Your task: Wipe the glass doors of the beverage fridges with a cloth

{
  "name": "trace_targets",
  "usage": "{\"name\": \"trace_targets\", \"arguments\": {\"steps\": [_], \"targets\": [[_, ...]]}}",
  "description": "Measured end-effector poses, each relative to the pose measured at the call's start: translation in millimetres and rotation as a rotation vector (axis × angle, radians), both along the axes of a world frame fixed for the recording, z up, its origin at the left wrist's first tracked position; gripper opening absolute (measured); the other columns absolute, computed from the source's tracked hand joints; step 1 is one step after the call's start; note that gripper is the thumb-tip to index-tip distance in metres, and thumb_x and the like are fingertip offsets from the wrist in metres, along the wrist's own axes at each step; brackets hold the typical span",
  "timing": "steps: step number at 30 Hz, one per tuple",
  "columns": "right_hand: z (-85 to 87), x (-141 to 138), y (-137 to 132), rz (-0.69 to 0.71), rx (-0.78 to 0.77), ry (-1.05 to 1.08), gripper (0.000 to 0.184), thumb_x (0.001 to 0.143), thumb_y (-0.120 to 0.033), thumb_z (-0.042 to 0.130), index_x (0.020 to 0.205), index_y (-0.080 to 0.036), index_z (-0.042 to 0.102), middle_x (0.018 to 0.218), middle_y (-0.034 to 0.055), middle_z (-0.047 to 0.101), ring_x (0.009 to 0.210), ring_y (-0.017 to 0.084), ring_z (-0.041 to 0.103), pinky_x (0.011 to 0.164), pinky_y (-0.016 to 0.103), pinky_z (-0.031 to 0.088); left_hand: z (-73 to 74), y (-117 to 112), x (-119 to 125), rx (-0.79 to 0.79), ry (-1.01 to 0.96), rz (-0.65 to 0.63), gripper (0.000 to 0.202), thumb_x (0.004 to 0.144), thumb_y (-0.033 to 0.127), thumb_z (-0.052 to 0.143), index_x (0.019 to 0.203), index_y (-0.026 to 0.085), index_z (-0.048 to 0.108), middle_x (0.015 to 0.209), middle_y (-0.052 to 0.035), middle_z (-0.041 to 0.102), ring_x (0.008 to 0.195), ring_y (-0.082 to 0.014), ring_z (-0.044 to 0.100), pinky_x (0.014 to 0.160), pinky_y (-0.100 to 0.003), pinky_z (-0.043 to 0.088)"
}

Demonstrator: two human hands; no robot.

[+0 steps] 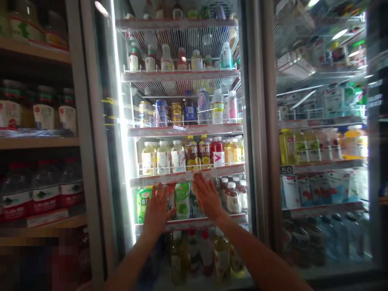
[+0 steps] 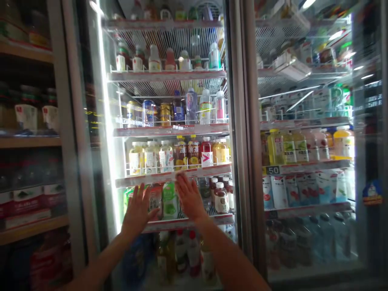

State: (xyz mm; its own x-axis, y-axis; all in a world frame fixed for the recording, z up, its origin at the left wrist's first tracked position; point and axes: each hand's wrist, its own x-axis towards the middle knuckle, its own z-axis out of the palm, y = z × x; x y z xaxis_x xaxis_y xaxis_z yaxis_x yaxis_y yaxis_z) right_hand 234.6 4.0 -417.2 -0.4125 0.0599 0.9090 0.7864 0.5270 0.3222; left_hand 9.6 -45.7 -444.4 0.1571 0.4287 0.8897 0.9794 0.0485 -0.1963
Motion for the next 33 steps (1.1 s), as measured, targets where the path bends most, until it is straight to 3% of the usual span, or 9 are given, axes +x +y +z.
{"name": "trace_targets", "arguments": {"steps": [3,8,10,14,18,21,24,28,33], "targets": [[-0.4,12,1,0.004,0.04,-0.023,0.053,0.084,-0.017,0.042,0.137,-0.017,0.039,0.143,0.0104,0.039,0.139,0.019,0.019,0.112,0.043,0.015,1.6,-1,0,-0.013,0.007,0.003,0.072,0.084,0.047,0.047,0.142,0.011,0.026,0.15,-0.0181,0.021,0.14,-0.0324,0.008,0.105,-0.054,0.029],[28.0,99,24,-0.14,0.119,0.422,0.052,0.089,-0.023,0.038,0.139,-0.013,0.033,0.145,0.017,0.034,0.136,0.024,0.027,0.107,0.048,0.024,3.4,-3,0,-0.031,-0.017,-0.016,0.072,0.08,0.044,0.056,0.14,0.014,0.031,0.149,-0.0174,0.024,0.139,-0.0334,0.014,0.105,-0.053,0.03],[40.9,112,30,-0.163,0.119,0.572,0.054,0.089,-0.026,0.037,0.14,-0.012,0.031,0.146,0.0187,0.03,0.135,0.027,0.028,0.105,0.051,0.028,2.9,-4,1,-0.029,-0.032,-0.021,0.071,0.078,0.042,0.058,0.139,0.014,0.034,0.148,-0.0172,0.027,0.138,-0.0339,0.017,0.105,-0.053,0.031],[50.7,74,23,-0.107,0.114,0.503,0.054,0.09,-0.021,0.033,0.143,-0.015,0.026,0.147,0.0164,0.029,0.138,0.026,0.022,0.106,0.051,0.027,8.6,-10,4,-0.015,-0.034,-0.027,0.064,0.08,0.039,0.056,0.136,0.014,0.039,0.146,-0.0172,0.032,0.137,-0.0341,0.023,0.104,-0.055,0.03],[48.9,31,9,-0.022,0.108,0.156,0.051,0.089,-0.016,0.036,0.14,-0.016,0.032,0.143,0.0124,0.038,0.14,0.021,0.017,0.109,0.045,0.024,44.3,-13,12,0.026,-0.06,-0.016,0.061,0.082,0.044,0.052,0.134,0.014,0.042,0.146,-0.0188,0.032,0.137,-0.0341,0.024,0.106,-0.058,0.024],[53.9,47,12,-0.024,0.124,0.094,0.05,0.088,-0.017,0.037,0.138,-0.018,0.036,0.141,0.0109,0.041,0.138,0.019,0.022,0.11,0.043,0.02,85.5,-10,18,0.018,-0.136,0.009,0.071,0.081,0.049,0.052,0.139,0.012,0.034,0.149,-0.019,0.022,0.139,-0.0335,0.017,0.106,-0.058,0.022],[68.1,91,24,-0.096,0.151,0.357,0.05,0.089,-0.021,0.035,0.138,-0.014,0.035,0.143,0.0149,0.038,0.136,0.022,0.027,0.109,0.047,0.022,115.1,-5,19,-0.034,-0.213,0.006,0.083,0.078,0.052,0.056,0.143,0.013,0.022,0.152,-0.0176,0.012,0.14,-0.0331,0.011,0.106,-0.058,0.024],[88.4,107,34,-0.137,0.156,0.595,0.051,0.089,-0.023,0.033,0.138,-0.011,0.035,0.143,0.0184,0.035,0.136,0.027,0.025,0.104,0.051,0.028,122.6,-4,16,-0.069,-0.235,-0.022,0.091,0.074,0.053,0.06,0.144,0.013,0.017,0.153,-0.0171,0.008,0.141,-0.0319,0.005,0.108,-0.055,0.023],[88.5,27,17,-0.031,0.132,0.222,0.048,0.088,-0.019,0.036,0.135,-0.013,0.04,0.144,0.0129,0.037,0.139,0.023,0.018,0.108,0.046,0.026,116.6,-2,13,-0.06,-0.227,-0.034,0.092,0.074,0.053,0.06,0.144,0.014,0.015,0.153,-0.0164,0.009,0.141,-0.0315,0.005,0.108,-0.054,0.023]]}}
